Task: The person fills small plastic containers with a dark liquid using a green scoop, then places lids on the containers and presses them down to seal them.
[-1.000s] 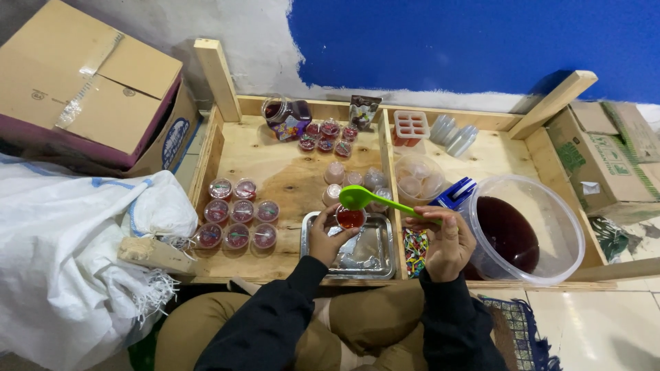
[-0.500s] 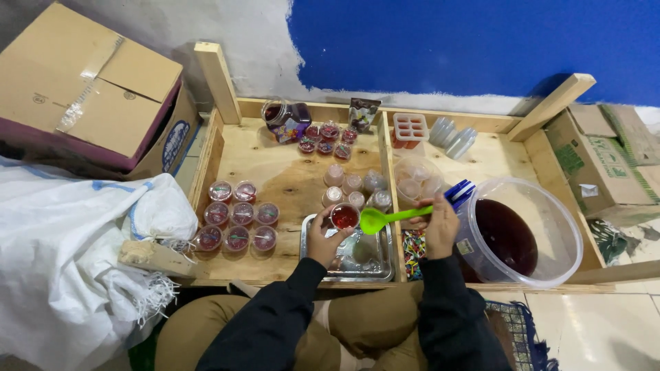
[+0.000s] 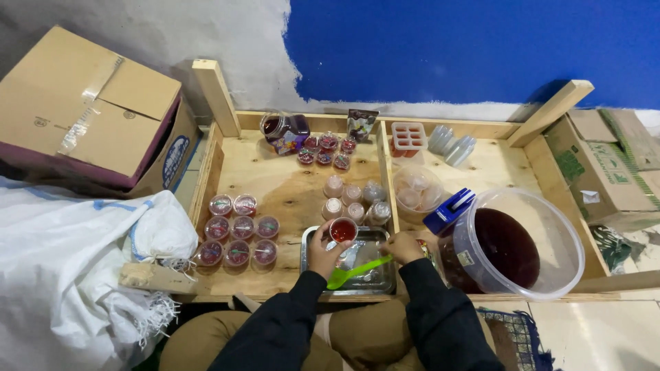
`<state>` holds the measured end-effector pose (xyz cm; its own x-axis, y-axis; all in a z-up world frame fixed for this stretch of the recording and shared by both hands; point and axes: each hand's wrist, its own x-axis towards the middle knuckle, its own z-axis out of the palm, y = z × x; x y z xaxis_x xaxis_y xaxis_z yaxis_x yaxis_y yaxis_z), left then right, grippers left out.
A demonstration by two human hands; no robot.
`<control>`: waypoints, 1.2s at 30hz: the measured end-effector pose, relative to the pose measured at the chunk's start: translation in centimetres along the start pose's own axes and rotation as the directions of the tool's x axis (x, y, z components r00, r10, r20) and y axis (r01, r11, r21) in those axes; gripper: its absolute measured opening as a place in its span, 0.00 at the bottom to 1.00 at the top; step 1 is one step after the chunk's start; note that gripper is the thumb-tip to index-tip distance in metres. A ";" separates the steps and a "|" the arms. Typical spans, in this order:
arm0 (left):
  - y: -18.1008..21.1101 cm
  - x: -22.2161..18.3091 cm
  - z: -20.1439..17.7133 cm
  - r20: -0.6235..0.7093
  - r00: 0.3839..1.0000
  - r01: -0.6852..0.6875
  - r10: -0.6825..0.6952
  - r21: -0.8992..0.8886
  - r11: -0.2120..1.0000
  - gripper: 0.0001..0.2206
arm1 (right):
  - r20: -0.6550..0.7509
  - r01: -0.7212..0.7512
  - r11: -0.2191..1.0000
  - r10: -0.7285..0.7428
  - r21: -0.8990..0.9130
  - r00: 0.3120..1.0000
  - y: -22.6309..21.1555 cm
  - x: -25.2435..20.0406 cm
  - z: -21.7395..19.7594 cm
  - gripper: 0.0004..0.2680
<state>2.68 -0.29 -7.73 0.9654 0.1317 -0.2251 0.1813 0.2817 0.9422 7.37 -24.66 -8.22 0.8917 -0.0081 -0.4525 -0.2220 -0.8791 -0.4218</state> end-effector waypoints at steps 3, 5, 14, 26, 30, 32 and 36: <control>-0.9 0.7 0.1 0.012 1.000 0.017 -0.016 -0.013 1.000 0.38 | 0.029 -0.007 0.992 0.011 -0.128 1.000 0.6 0.8 1.2 0.21; -2.0 1.2 0.1 0.017 1.000 0.016 -0.016 -0.012 1.000 0.38 | -0.035 0.013 0.999 -0.015 -0.053 0.999 0.8 2.7 2.1 0.19; -4.2 2.0 0.3 0.044 0.999 -0.004 0.004 -0.004 1.000 0.38 | 0.014 0.015 0.582 -0.045 0.813 0.999 -5.7 2.1 1.8 0.14; -6.2 3.0 -0.9 0.139 0.989 -0.024 -0.053 0.500 0.866 0.38 | -0.015 -0.092 0.883 0.111 0.460 0.994 -5.4 5.3 5.0 0.08; -6.3 2.9 -1.4 0.231 0.971 -0.227 0.066 0.795 0.563 0.33 | -0.027 -0.044 0.981 0.050 0.187 0.998 -0.9 11.0 10.4 0.08; -7.6 3.5 -1.8 0.246 0.966 -0.253 0.076 0.846 0.469 0.33 | 0.002 -0.049 0.981 0.050 0.185 0.999 -3.5 7.8 7.7 0.07; -10.9 4.7 -3.2 0.281 0.956 -0.293 0.082 0.919 0.263 0.35 | 0.020 -0.025 0.981 0.021 0.195 1.000 -4.3 6.5 7.6 0.06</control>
<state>4.67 0.27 -19.88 0.9906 -0.1184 -0.0683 -0.0629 -0.8382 0.5417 11.13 -17.32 -15.38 0.8788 -0.0175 -0.4768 -0.3165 -0.7691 -0.5552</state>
